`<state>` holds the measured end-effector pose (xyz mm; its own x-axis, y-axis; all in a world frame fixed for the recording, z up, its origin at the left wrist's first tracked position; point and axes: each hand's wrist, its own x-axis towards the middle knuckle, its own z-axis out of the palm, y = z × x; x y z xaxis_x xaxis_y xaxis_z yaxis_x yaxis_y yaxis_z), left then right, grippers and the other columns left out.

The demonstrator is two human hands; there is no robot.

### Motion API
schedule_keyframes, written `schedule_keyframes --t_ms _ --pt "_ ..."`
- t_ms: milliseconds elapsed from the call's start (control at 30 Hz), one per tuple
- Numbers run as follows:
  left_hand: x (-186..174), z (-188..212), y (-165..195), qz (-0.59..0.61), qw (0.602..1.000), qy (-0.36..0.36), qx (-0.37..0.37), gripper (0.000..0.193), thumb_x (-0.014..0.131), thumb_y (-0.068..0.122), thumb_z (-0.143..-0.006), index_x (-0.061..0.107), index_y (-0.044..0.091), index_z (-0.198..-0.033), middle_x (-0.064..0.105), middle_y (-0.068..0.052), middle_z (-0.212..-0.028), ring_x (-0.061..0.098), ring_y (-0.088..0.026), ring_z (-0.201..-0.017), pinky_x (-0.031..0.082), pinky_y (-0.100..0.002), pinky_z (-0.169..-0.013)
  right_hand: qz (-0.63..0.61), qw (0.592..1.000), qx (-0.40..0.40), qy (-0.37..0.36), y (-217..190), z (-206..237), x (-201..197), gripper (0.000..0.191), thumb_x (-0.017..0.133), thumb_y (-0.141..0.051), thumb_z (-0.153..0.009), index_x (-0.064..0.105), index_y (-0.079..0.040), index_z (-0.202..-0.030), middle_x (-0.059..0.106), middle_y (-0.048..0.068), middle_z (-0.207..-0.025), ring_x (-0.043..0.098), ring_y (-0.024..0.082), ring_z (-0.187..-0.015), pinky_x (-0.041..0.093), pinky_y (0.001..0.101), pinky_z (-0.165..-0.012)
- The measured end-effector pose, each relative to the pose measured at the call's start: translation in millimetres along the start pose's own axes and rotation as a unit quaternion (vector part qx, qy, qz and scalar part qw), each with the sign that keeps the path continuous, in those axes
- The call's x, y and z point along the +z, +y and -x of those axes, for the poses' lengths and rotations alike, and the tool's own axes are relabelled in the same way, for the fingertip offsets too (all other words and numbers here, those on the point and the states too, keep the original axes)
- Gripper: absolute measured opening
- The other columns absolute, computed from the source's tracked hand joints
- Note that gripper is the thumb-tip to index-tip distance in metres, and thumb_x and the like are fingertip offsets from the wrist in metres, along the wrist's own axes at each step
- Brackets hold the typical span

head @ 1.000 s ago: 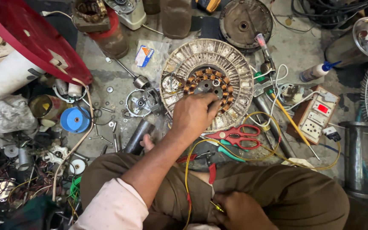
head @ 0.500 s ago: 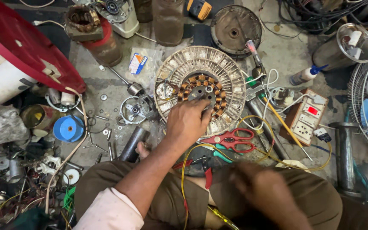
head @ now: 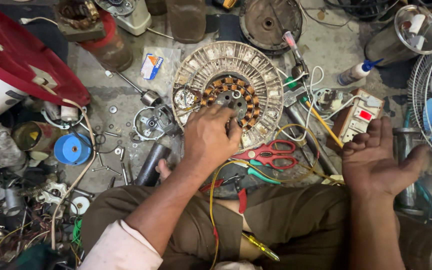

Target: The person sits on the floor of a cluttered repair workshop and works on a disassembled pedestal fan motor, manipulating the copper winding stator and its housing. They use a screwdriver on the motor parts, probe components with multimeter test leads, and handle pliers and small hardware while checking the assembly.

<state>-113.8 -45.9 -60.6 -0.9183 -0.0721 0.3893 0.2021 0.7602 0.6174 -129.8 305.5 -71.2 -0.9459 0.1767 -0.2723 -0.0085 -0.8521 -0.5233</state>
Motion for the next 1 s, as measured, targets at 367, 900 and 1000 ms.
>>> schedule_keyframes --t_ms 367,900,1000 --pt "-2.0 -0.6 -2.4 0.004 1.0 0.002 0.004 0.017 0.068 0.02 -0.086 0.074 0.006 -0.094 0.072 -0.015 -0.095 0.068 -0.036 -0.088 0.052 -0.05 -0.082 0.45 0.893 0.018 -0.019 29.6 -3.2 5.8 0.039 0.06 -0.038 -0.102 0.064 -0.005 -0.122 0.07 0.011 -0.098 0.064 0.024 -0.085 0.05 0.037 -0.074" --pt "-17.0 -12.5 -2.1 0.033 0.999 0.017 -0.016 0.012 0.069 0.017 -0.076 0.068 0.006 -0.082 0.072 -0.015 -0.087 0.068 -0.038 -0.082 0.053 -0.05 -0.08 0.82 0.253 -0.102 -0.503 114.1 174.1 -72.8 0.028 0.068 -0.019 -0.079 0.07 -0.012 -0.106 0.072 0.017 -0.08 0.073 0.036 -0.073 0.057 0.0487 -0.06" --pt "-21.5 -10.9 -2.6 0.031 0.999 0.006 -0.034 0.013 0.068 0.017 -0.078 0.068 0.006 -0.085 0.07 -0.015 -0.093 0.066 -0.037 -0.09 0.051 -0.051 -0.087 0.783 0.384 0.181 -0.455 88.6 153.9 -58.6 0.04 0.07 -0.012 -0.081 0.073 -0.016 -0.12 0.074 0.015 -0.082 0.073 0.028 -0.072 0.058 0.0401 -0.065"
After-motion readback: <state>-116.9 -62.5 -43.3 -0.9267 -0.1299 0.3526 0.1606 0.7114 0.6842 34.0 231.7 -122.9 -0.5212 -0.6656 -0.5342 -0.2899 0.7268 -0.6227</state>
